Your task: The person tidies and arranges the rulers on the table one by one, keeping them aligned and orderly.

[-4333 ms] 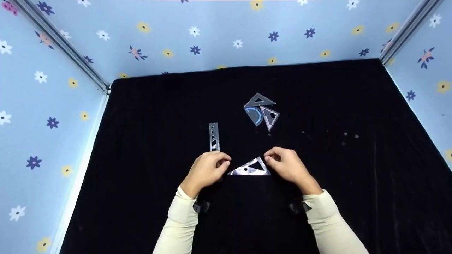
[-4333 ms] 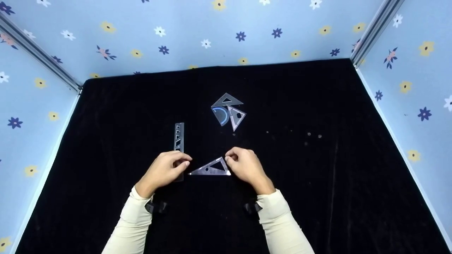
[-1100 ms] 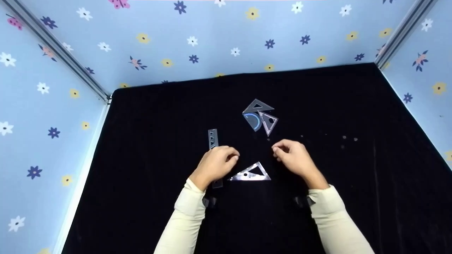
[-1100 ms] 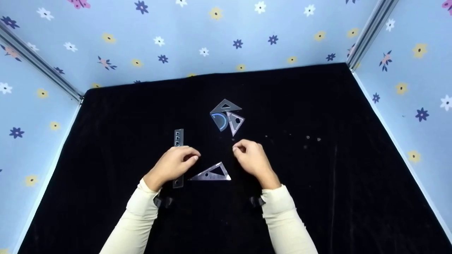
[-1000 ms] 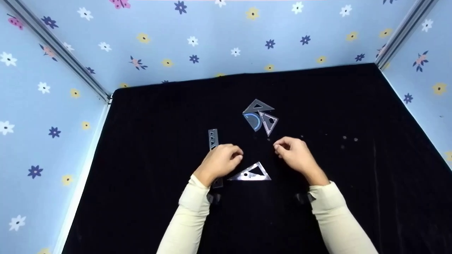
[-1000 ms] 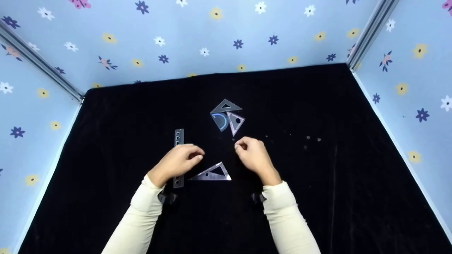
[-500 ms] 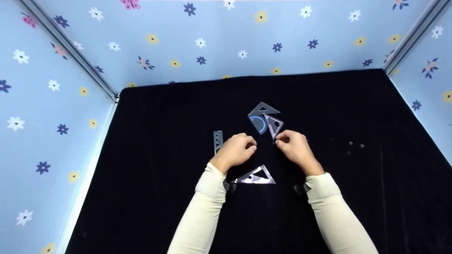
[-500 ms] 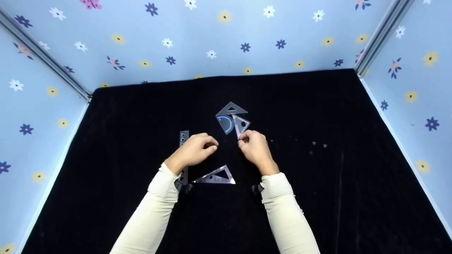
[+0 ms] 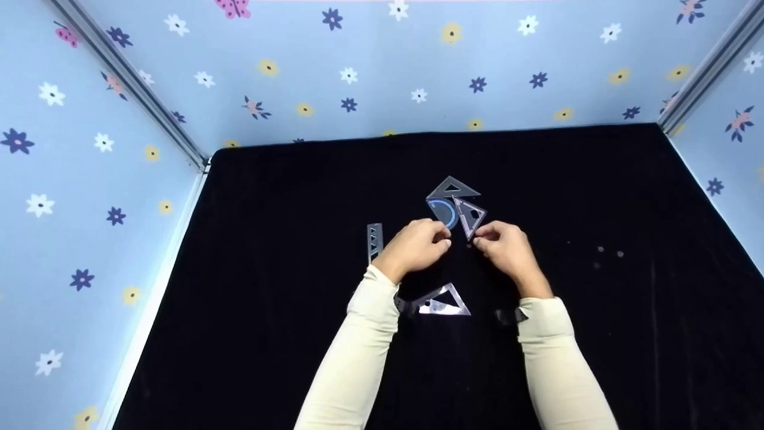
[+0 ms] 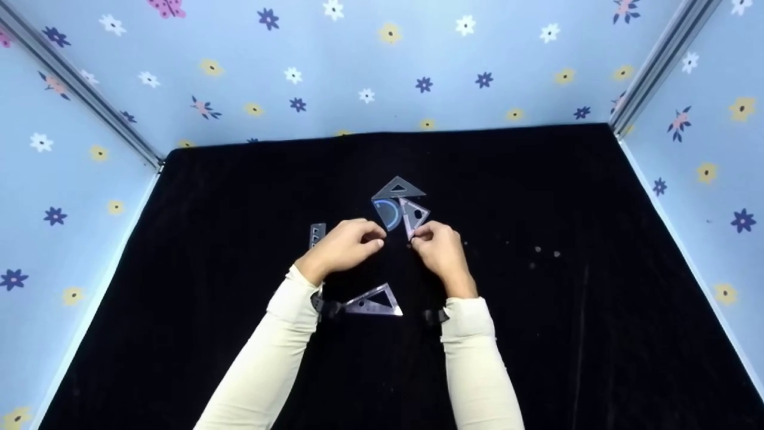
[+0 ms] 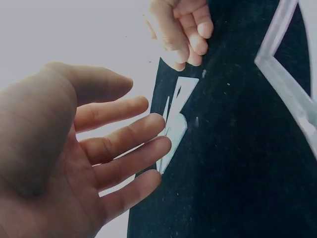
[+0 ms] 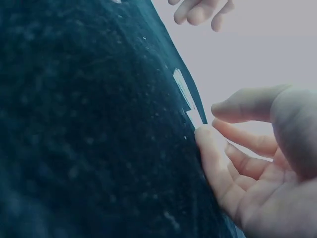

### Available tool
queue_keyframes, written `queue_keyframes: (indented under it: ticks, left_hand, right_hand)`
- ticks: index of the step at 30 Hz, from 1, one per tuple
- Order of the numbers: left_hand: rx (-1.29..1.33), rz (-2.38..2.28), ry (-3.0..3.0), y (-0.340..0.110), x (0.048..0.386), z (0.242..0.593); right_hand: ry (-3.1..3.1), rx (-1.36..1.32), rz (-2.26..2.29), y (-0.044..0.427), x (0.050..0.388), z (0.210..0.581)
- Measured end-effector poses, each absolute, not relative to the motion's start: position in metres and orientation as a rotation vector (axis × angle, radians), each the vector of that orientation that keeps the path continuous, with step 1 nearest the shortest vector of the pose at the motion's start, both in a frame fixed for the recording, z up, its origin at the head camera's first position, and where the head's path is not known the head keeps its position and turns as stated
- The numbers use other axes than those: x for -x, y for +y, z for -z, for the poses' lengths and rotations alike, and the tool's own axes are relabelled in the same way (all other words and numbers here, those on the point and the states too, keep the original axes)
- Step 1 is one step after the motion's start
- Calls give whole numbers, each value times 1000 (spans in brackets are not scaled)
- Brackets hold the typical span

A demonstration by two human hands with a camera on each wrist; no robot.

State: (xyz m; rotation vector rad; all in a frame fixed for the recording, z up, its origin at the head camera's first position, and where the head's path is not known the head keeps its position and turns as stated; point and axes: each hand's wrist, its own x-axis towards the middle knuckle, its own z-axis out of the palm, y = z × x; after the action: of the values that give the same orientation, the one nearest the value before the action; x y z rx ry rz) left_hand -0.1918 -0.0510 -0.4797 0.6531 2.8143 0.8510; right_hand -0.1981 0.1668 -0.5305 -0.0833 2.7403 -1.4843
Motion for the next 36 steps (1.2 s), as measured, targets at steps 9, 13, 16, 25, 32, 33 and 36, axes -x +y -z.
queue_keyframes:
  ticks: [9,13,16,25,32,33,36]
  left_hand:
    - [-590,-1083,2757,-41,203,493]
    - [-529,-1126,2778,-37,209,498]
    - [-501,-1149,2806,-31,215,499]
    - [-370,-1234,2815,-20,236,502]
    - [-331,-1277,2777,-17,243,511]
    - [-323,-1264,2775,-16,243,512]
    - [-290,-1169,2790,-15,243,512]
  right_hand:
    - [2737,129,1470,165,195,537]
    - [2776,138,1433,163,193,541]
    - [2801,137,1425,163,194,540]
    - [2840,173,1409,164,198,535]
    - [2845,188,1390,163,197,537]
    - [2846,194,1387,163,197,537]
    - [2858,211,1370,162,197,538]
